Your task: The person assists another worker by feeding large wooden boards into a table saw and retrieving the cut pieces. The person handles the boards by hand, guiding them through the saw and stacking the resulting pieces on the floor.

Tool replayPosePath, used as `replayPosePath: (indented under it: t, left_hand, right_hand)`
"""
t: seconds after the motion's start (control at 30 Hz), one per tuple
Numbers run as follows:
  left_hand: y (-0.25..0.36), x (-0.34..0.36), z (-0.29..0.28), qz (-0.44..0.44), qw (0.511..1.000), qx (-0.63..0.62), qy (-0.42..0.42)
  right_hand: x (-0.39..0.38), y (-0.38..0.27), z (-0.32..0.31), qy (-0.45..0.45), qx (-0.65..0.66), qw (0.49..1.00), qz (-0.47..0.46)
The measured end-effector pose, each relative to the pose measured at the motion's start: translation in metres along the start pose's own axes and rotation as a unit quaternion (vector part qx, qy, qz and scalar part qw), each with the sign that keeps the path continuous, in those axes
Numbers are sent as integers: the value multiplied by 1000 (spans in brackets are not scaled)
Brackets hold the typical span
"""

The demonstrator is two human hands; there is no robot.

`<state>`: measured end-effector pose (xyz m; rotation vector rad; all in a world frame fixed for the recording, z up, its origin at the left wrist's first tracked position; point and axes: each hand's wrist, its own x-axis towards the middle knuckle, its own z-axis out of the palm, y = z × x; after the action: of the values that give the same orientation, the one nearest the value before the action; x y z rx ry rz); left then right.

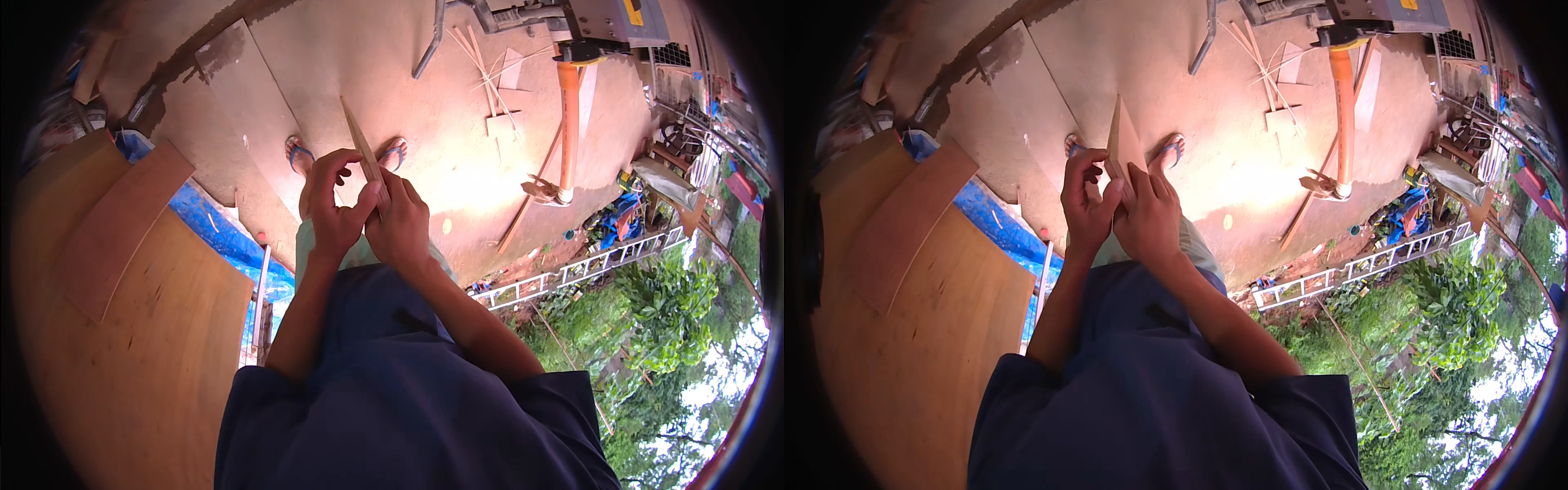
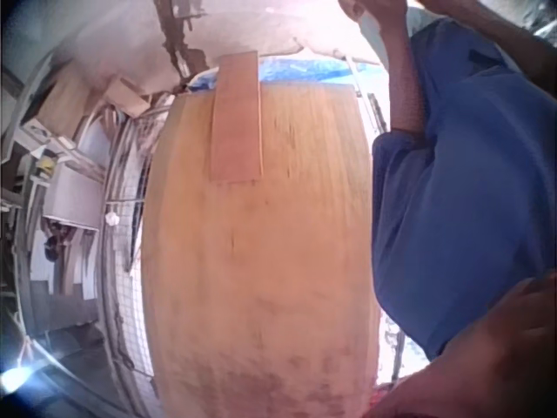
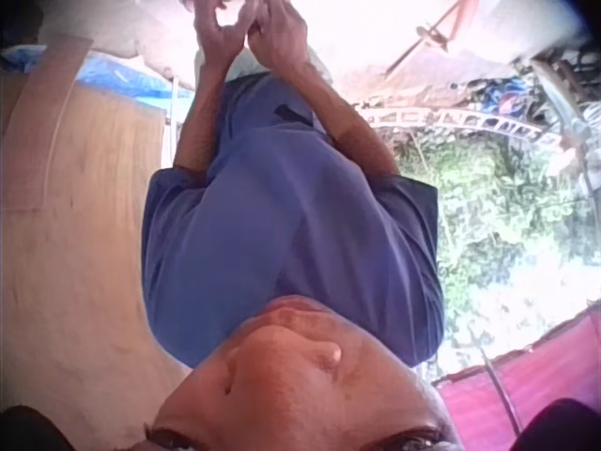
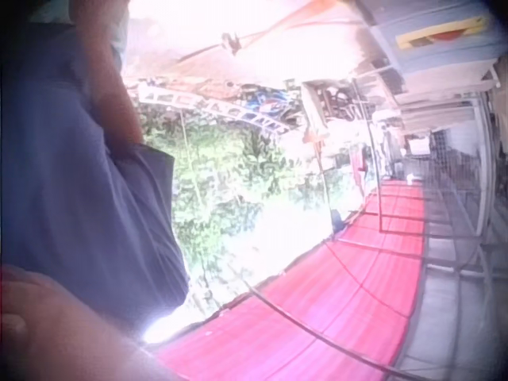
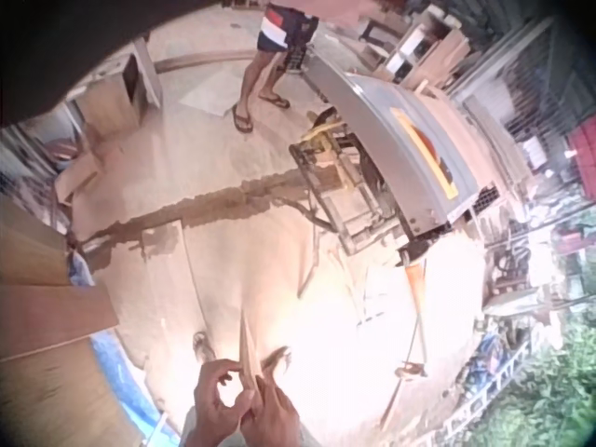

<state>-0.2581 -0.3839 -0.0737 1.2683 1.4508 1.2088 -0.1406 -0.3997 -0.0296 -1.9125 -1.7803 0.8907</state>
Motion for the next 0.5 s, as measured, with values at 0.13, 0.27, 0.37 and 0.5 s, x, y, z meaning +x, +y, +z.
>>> replayPosePath:
  t: [0.13, 0.27, 0.37, 0.5]
  left_hand:
    - [-2, 0, 0, -9, 1000, -25, 12]
    - [-4, 5, 1, 9, 999, -35, 9]
    - [1, 8, 0, -9, 999, -32, 0]
    - [2, 18, -6, 1, 999, -14, -39]
  right_hand:
    - [2, -5, 2, 7, 16, 1000, -2]
    - [7, -6, 2, 16, 8, 1000, -4]
    - [11, -6, 0, 17, 14, 1000, 6]
    - [14, -9, 3, 18, 21, 999, 40]
